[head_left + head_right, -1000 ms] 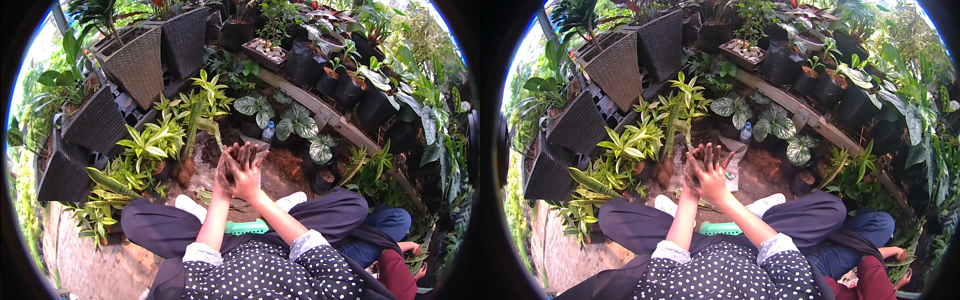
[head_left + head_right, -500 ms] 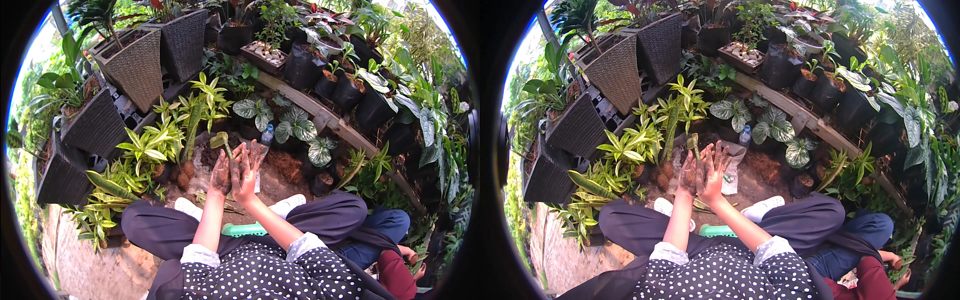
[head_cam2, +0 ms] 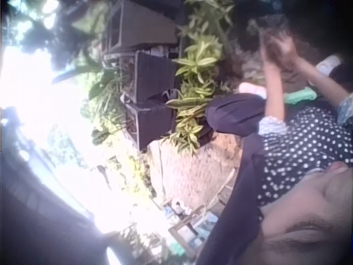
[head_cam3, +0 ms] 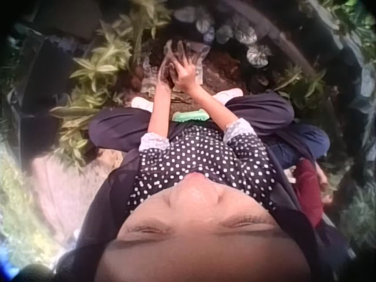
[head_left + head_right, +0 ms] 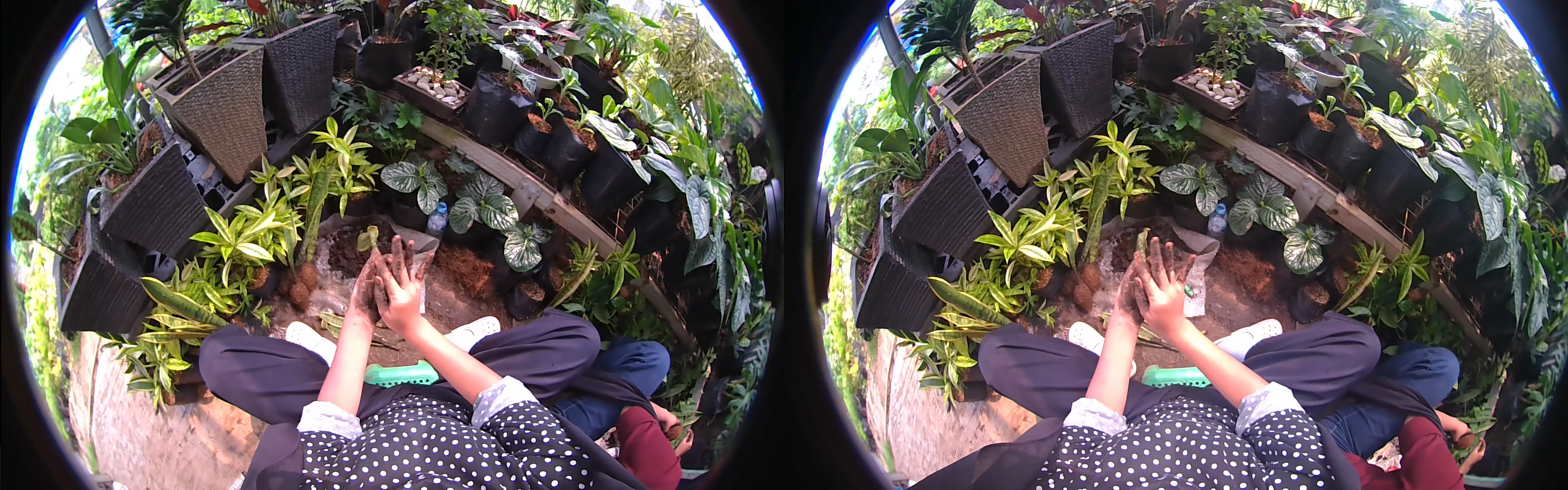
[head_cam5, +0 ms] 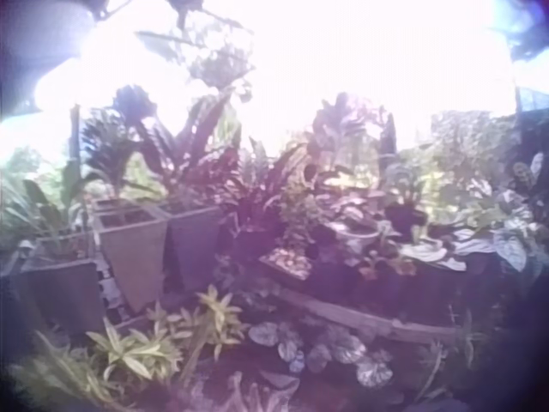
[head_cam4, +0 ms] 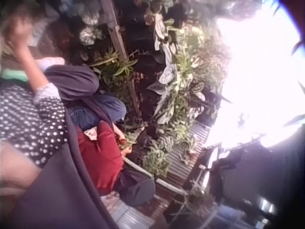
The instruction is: The person sits on the floor and handles a plant with exposed roots, wrapping the root ball with coconut coir and then packing soil around it. The person continues to adjust the soil and plant position while surrounded by potted plants.
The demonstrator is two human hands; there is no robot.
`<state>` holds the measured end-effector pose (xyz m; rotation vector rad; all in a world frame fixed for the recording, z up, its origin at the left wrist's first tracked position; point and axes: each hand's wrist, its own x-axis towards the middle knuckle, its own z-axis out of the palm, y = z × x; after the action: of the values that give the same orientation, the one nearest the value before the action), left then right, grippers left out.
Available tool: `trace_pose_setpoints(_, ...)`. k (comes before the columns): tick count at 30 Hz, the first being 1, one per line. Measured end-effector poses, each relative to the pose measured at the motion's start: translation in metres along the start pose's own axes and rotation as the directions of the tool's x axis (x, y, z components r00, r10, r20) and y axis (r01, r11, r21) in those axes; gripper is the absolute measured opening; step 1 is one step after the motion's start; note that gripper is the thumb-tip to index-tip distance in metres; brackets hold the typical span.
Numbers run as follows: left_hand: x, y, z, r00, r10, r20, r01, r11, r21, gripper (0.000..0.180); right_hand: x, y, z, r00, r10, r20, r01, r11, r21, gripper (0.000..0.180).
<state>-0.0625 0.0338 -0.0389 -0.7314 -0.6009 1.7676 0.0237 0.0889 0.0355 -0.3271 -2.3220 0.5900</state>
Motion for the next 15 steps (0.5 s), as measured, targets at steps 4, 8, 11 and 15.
trace_pose_setpoints(4,-0.011,-0.006,-0.006,0.991,0.136,0.012,-0.121,0.835,0.537,0.04,-0.009,-0.014,-0.002,0.996,0.055,-0.065,-0.052,0.998,0.046,0.049)
trace_pose_setpoints(8,-0.021,0.001,-0.011,0.978,0.207,0.014,-0.175,0.787,0.591,0.04,0.003,-0.008,-0.01,0.99,-0.133,-0.039,0.121,0.968,-0.221,0.042)
trace_pose_setpoints(11,-0.02,0.005,-0.011,0.972,0.233,0.01,-0.188,0.757,0.626,0.041,0.008,0.0,-0.007,0.964,-0.249,0.087,0.261,0.952,-0.161,0.035)
trace_pose_setpoints(15,-0.021,0.002,-0.01,0.978,0.207,0.017,-0.173,0.766,0.619,0.041,-0.003,0.004,0.004,0.972,-0.214,0.102,0.222,0.972,-0.075,0.031)
